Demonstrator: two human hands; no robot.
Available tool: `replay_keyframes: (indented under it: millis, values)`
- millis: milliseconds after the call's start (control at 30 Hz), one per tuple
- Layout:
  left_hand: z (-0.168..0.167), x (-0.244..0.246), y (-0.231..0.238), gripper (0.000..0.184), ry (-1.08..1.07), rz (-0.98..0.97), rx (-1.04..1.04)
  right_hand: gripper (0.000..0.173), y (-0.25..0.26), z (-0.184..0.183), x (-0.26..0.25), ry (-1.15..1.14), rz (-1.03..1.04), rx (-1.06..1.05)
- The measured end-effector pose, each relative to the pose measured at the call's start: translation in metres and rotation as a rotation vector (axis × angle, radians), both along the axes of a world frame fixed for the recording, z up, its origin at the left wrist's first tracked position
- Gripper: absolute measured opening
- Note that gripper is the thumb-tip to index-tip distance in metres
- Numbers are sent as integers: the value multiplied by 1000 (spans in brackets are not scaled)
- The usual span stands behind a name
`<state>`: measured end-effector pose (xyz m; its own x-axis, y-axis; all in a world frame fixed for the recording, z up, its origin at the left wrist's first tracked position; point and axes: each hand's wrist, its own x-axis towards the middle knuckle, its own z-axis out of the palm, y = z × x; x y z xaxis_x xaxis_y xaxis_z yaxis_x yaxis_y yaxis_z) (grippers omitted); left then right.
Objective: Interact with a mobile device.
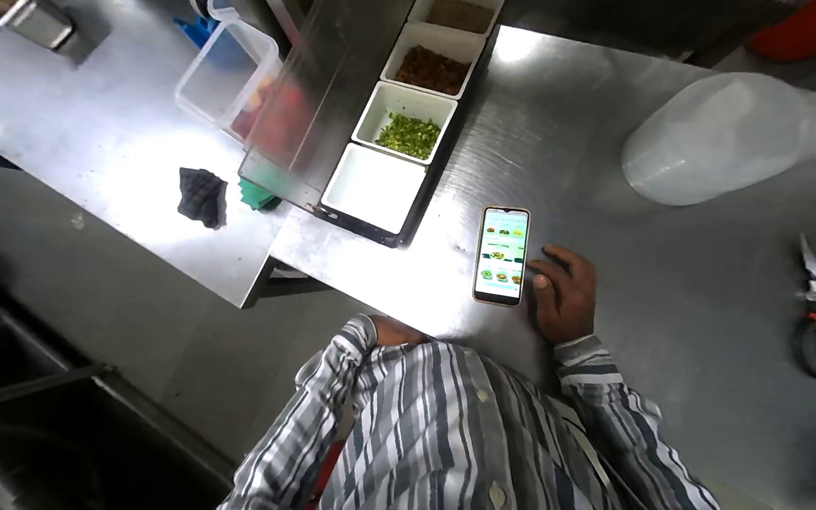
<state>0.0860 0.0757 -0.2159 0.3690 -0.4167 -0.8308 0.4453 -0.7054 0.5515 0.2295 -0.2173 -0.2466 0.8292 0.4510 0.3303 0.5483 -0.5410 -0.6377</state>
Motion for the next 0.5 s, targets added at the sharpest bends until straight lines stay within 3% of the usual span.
replay_keyframes:
  millis: [333, 500]
  values:
    - [0, -1, 0, 49, -24, -13, 3, 58, 4, 3, -1, -28, 30, -127]
    - [-4, -3, 0, 48, -20, -16, -13, 55, 10, 5, -7, -24, 0, -90]
